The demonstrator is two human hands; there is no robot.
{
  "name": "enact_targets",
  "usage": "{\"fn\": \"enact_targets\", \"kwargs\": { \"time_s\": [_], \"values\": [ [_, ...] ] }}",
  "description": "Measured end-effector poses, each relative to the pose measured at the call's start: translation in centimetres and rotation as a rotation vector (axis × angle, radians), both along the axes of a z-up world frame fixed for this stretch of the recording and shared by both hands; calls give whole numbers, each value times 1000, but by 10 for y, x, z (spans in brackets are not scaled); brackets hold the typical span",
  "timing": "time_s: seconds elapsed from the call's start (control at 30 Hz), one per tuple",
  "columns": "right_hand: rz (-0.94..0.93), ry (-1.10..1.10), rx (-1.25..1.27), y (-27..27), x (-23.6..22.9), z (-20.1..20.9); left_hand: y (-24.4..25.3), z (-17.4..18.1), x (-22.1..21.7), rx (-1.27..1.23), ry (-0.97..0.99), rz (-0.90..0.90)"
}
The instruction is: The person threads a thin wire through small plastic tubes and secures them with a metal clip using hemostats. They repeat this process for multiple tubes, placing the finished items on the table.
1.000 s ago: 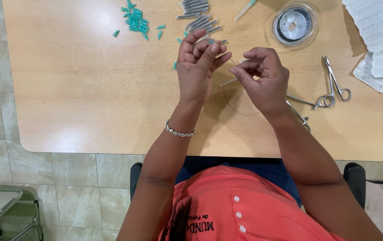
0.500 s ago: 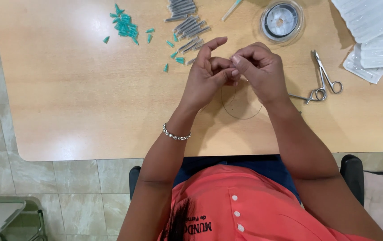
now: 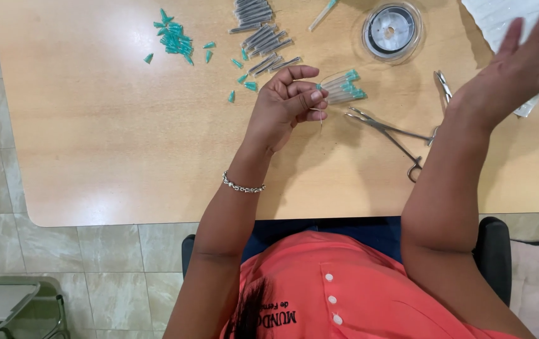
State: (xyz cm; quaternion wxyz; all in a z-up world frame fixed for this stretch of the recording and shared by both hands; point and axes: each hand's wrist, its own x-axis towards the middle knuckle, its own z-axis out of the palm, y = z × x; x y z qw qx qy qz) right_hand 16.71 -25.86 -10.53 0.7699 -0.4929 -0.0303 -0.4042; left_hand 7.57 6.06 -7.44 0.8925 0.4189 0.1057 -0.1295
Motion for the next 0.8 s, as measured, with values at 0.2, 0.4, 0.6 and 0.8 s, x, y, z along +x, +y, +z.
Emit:
{"fn": "enact_targets", "kwargs": {
  "time_s": [0.2,0.4,0.6,0.8],
  "values": [
    [239,281,-345,61,-16,26,-3,-12,0,2,13,-7],
    [716,527,-1013,124,-57,65,-5,-13,0,9,-82,-29],
    [841,621,-579,132,-58,49,-9,-3,-3,93,-76,-67],
    [658,627,-480,123,-48,49,-8,-5,-2,82,-17,-43]
  ]
}}
